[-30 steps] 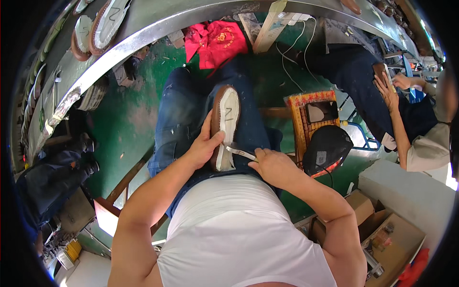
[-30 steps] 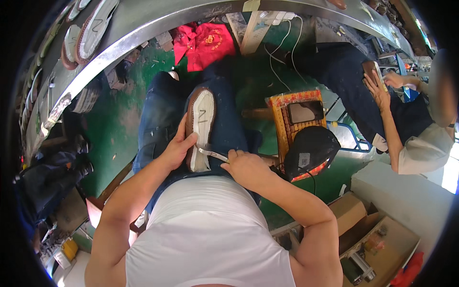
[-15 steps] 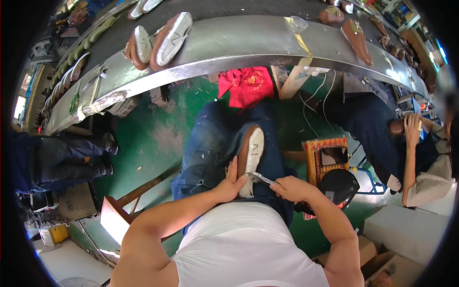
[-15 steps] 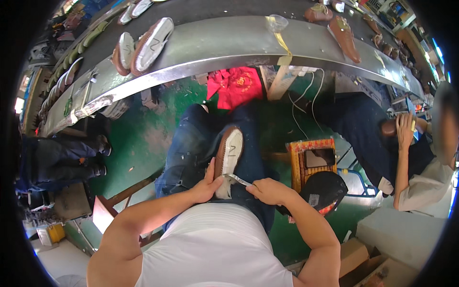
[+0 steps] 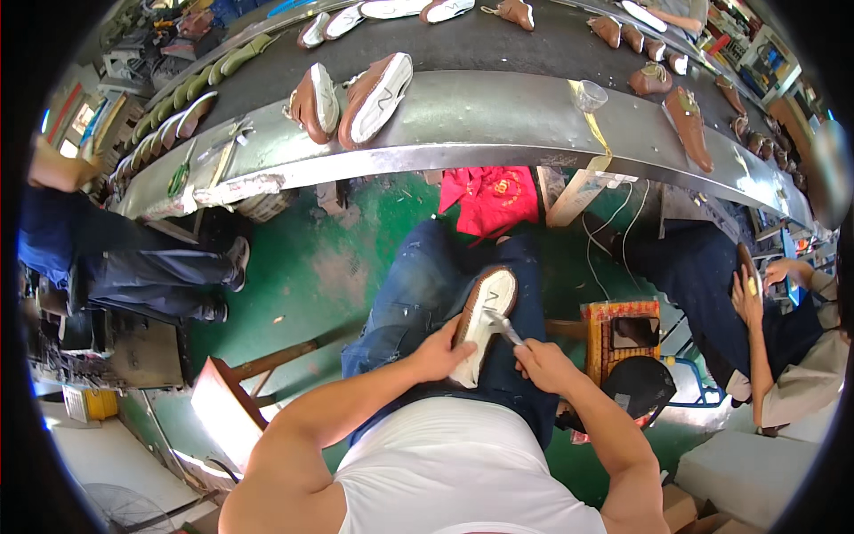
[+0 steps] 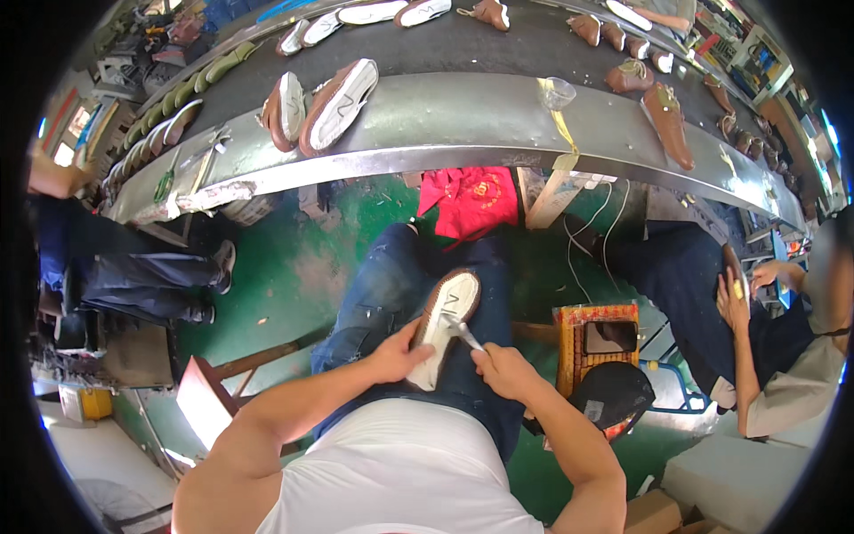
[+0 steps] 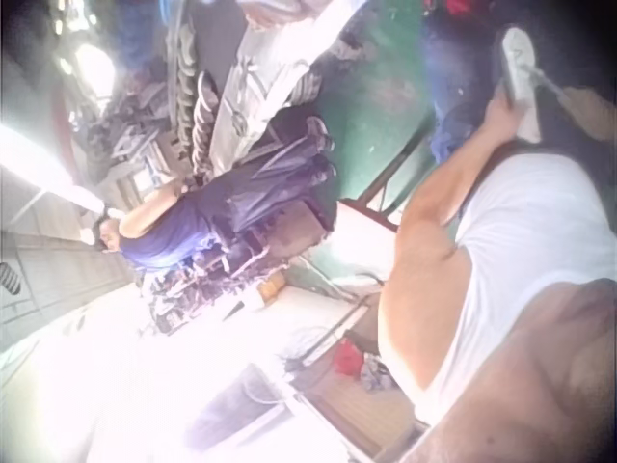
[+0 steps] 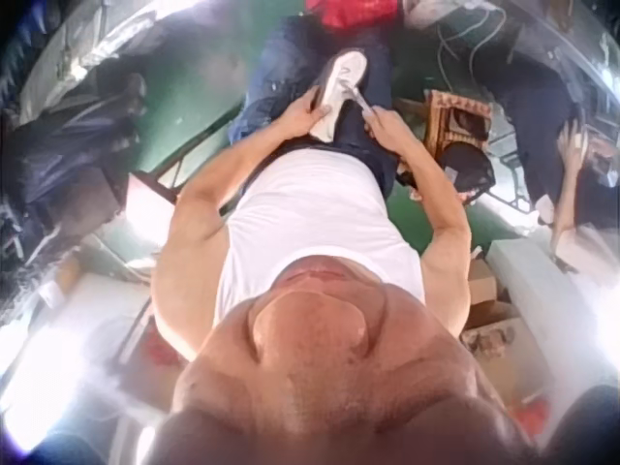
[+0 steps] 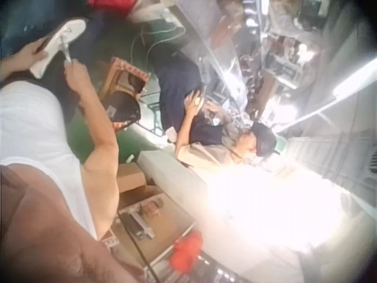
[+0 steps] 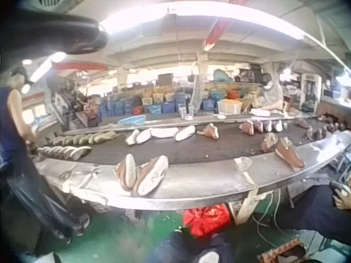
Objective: Using specialized pliers to pull and secure shoe uppers onto lasts on a factory production line.
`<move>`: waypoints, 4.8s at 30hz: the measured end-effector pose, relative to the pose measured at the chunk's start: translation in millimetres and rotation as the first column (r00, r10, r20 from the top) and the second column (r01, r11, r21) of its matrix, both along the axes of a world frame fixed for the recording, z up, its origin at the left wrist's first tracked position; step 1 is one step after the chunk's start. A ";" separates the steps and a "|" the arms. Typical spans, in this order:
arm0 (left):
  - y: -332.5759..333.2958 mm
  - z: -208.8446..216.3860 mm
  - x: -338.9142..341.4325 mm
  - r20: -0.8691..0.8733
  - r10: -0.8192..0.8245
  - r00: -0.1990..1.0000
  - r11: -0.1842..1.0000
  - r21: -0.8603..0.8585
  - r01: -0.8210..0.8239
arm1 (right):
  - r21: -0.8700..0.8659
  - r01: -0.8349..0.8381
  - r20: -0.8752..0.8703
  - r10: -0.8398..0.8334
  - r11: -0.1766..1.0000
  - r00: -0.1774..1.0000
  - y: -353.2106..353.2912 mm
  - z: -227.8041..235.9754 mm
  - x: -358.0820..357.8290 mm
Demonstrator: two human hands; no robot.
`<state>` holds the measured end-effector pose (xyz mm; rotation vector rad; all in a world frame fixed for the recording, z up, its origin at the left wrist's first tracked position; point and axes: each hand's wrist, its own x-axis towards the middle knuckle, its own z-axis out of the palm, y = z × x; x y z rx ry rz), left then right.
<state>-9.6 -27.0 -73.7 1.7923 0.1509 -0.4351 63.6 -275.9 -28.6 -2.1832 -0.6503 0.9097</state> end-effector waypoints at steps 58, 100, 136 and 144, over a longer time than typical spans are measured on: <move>56.9 20.4 87.6 0.181 0.280 0.943 0.883 -0.434 -0.179 | 0.162 0.366 -0.313 -0.304 0.916 0.900 12.1 48.8 -1.2; 95.1 43.8 86.9 0.050 0.061 0.997 0.930 -0.366 -0.039 | 0.271 0.034 0.471 -0.163 0.962 0.867 84.6 -31.8 51.8; 13.8 28.7 82.9 0.020 0.112 0.993 0.985 -0.135 -0.109 | 0.142 0.519 -0.056 -0.516 0.843 0.855 68.1 -10.3 27.1; 34.4 13.6 63.2 -0.188 -0.066 0.980 0.893 -0.449 -0.026 | 0.039 0.405 -0.291 -0.378 0.913 0.879 38.6 -6.7 50.7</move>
